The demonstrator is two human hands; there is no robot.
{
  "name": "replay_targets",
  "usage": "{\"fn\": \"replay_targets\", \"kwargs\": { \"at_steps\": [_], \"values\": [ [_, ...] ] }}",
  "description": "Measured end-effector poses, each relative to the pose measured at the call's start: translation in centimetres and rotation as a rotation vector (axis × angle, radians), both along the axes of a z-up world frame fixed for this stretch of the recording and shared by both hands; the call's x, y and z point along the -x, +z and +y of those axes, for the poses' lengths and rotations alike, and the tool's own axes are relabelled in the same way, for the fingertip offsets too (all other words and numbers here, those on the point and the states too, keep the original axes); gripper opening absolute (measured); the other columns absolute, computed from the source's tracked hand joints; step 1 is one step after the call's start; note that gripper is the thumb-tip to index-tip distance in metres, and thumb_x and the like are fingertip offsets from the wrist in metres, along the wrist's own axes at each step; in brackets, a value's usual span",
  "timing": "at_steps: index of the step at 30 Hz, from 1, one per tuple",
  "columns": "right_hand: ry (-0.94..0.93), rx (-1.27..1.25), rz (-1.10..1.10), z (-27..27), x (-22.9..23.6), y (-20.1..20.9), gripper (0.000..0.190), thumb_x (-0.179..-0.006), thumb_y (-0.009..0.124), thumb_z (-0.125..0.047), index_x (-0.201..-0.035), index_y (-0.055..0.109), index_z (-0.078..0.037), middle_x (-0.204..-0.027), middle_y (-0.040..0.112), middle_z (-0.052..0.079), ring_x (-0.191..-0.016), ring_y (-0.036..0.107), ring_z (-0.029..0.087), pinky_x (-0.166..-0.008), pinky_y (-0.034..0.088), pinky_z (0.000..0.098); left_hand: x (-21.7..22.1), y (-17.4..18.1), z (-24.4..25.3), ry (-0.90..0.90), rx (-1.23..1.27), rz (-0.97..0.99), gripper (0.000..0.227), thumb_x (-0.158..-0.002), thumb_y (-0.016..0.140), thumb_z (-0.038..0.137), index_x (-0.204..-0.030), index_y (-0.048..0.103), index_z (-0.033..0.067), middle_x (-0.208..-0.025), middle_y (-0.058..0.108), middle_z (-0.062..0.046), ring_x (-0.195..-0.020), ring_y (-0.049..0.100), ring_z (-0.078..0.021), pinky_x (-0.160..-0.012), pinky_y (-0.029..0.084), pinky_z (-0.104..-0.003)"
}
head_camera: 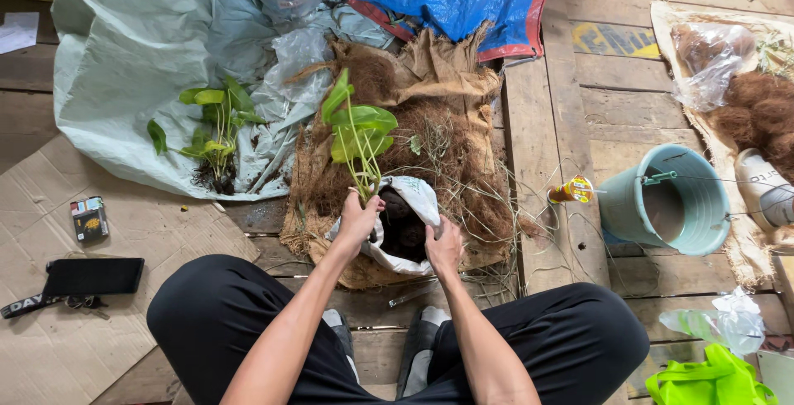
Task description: The person sits on the floor and packs soil around the roots of a plant. They use their hands to scoop soil from a bag and press it firmly around the root ball to create a stable base.
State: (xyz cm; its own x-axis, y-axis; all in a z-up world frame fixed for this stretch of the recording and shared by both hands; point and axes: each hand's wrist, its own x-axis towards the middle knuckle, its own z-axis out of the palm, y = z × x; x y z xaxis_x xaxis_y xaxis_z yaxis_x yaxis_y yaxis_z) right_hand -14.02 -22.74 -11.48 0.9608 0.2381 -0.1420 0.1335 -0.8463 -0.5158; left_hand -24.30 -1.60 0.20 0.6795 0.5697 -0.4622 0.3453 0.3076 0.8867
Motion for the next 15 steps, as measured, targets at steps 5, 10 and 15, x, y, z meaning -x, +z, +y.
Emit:
{"fn": "replay_targets", "kwargs": {
  "at_steps": [5,10,15],
  "values": [
    [0.033,-0.069,0.037,0.0,-0.4,0.8,0.058,-0.096,0.061,-0.043,-0.147,0.053,-0.017,-0.14,0.057,0.014,-0.128,0.054,0.035,-0.109,0.042,0.0495,-0.7,-8.6,2.5,0.037,-0.387,0.17,0.032,-0.094,0.065,0.013,-0.124,0.058,0.0035,-0.115,0.067,-0.02,-0.111,0.064,-0.0374,-0.097,0.05,-0.048],
    [0.055,-0.066,0.062,0.1,-0.5,0.6,0.059,-0.095,0.062,-0.042,-0.148,0.053,-0.018,-0.138,0.058,0.015,-0.128,0.054,0.036,-0.108,0.042,0.0502,-1.6,-16.1,5.0,0.125,-0.513,0.336,0.036,-0.087,0.069,0.011,-0.121,0.059,0.0046,-0.117,0.064,-0.023,-0.112,0.062,-0.0412,-0.097,0.049,-0.05],
    [0.096,-0.06,0.082,-0.3,-0.7,0.5,0.059,-0.092,0.064,-0.038,-0.147,0.054,-0.019,-0.13,0.063,0.014,-0.12,0.06,0.033,-0.101,0.048,0.048,0.6,-18.7,4.4,0.107,-0.703,0.325,0.036,-0.088,0.071,0.014,-0.121,0.062,0.004,-0.118,0.065,-0.023,-0.113,0.061,-0.044,-0.096,0.049,-0.052]
  ]
}}
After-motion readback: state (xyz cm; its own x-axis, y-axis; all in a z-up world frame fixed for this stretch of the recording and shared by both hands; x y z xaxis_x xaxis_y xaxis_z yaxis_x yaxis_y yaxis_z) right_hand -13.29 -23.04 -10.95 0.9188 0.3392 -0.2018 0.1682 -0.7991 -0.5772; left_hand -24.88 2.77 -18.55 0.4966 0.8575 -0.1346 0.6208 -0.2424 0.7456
